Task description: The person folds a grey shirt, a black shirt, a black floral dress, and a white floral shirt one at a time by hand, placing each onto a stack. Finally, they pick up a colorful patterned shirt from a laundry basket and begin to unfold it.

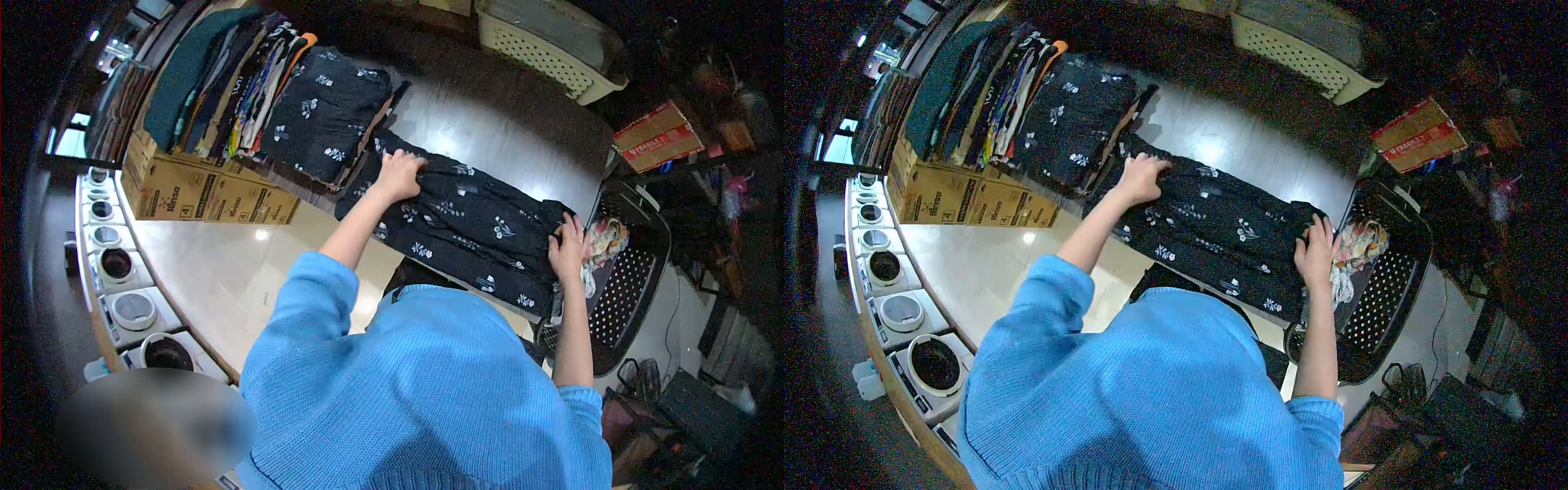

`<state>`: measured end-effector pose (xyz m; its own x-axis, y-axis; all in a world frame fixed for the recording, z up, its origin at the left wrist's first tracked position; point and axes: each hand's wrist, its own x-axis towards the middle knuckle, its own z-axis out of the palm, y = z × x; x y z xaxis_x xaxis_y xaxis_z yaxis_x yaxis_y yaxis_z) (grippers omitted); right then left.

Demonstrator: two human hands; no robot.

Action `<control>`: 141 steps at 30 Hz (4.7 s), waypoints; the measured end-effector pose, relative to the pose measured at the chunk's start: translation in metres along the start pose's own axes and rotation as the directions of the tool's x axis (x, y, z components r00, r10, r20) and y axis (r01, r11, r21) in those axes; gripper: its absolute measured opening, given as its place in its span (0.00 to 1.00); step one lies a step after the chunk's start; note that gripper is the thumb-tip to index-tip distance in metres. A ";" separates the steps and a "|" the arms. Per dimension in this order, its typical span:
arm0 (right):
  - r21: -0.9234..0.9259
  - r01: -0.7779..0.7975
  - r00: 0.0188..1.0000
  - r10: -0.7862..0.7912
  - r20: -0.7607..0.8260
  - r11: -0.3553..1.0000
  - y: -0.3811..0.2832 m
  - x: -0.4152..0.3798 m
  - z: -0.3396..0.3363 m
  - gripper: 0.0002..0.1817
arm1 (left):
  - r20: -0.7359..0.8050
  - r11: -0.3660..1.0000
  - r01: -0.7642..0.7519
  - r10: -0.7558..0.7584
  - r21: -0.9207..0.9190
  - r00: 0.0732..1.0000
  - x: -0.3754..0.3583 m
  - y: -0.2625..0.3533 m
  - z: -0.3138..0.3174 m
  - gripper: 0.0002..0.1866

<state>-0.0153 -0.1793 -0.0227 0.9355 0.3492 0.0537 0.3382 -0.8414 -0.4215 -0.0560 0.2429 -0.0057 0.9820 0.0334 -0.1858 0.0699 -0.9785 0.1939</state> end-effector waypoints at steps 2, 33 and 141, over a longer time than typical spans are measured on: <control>0.060 0.041 0.999 -0.042 0.006 0.997 -0.004 0.001 -0.013 0.09 | -0.123 0.988 -0.155 0.156 0.018 0.980 -0.001 -0.012 -0.010 0.18; -0.242 -0.257 0.933 0.175 -0.316 0.935 0.066 0.045 -0.023 0.21 | -0.133 0.980 -0.147 0.129 -0.137 0.983 -0.064 0.063 0.038 0.48; 0.498 -0.507 0.860 0.370 0.352 0.704 -0.461 0.124 0.165 0.18 | 0.022 -0.152 -0.210 -0.855 -0.966 0.518 -0.102 -0.278 -0.065 0.17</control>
<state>-0.0723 0.3192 0.0290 0.8937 0.1335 -0.4284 -0.2869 -0.5639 -0.7744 -0.1640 0.5249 0.0220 0.4448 0.8495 -0.2836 -0.0473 0.3386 0.9397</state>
